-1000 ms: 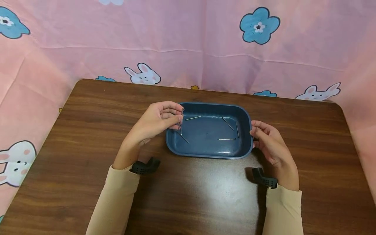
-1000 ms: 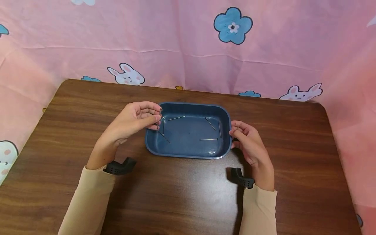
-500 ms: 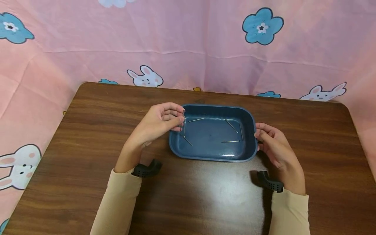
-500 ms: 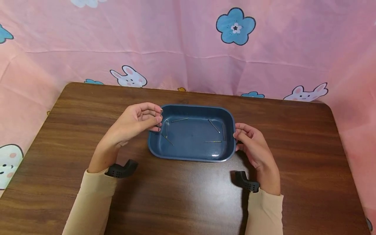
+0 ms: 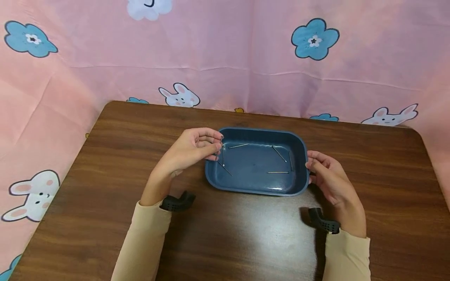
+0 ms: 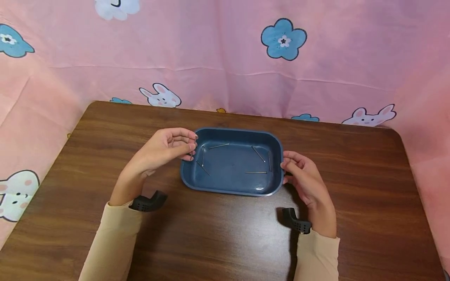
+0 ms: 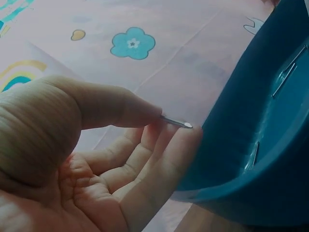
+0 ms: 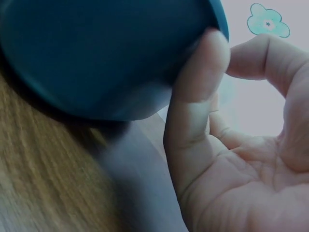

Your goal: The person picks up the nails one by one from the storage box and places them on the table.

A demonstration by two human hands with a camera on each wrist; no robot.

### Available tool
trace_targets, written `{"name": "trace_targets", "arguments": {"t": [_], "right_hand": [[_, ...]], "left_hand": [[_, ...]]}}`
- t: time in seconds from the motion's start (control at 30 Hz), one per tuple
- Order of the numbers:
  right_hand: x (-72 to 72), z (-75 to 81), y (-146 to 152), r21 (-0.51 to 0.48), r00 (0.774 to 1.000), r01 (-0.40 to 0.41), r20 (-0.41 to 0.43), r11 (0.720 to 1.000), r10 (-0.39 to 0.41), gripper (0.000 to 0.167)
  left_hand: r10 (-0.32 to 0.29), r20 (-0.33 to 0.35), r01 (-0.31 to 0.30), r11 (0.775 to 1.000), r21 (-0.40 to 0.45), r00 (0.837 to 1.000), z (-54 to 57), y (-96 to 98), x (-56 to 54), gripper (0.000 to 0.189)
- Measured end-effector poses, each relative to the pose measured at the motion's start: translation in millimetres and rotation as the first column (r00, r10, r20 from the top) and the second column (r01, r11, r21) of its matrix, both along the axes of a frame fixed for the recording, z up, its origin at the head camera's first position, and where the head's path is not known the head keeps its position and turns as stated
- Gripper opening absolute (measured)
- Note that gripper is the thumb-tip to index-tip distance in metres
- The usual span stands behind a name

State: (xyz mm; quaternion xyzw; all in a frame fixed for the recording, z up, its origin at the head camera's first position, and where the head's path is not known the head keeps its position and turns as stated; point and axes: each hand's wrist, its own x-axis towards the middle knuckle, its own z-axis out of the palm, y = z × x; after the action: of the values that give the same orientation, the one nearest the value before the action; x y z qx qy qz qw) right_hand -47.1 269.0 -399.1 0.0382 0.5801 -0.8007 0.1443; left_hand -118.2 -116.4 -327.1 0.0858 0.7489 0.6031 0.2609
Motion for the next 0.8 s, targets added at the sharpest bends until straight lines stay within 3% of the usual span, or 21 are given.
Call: {"name": "trace_targets", "arguments": {"t": [0.23, 0.43, 0.8], "right_hand": [[-1.5, -1.0, 0.7, 0.014, 1.0, -0.03, -0.007, 0.999, 0.03, 0.021], [2.3, 2.3, 7.2, -0.002, 1.0, -0.001, -0.006, 1.0, 0.001, 0.023], [-1.1, -4.1, 4.9, -0.031, 0.999, -0.045, -0.017, 0.998, 0.045, 0.024]], "left_hand": [[0.044, 0.005, -0.044, 0.999, -0.002, 0.999, -6.2, -9.9, -0.7, 0.04], [0.025, 0.034, -0.026, 1.0, 0.011, 0.999, -9.9, -9.0, -2.5, 0.041], [0.028, 0.078, -0.03, 0.999, 0.03, 0.997, -15.3, -15.3, 3.5, 0.043]]}}
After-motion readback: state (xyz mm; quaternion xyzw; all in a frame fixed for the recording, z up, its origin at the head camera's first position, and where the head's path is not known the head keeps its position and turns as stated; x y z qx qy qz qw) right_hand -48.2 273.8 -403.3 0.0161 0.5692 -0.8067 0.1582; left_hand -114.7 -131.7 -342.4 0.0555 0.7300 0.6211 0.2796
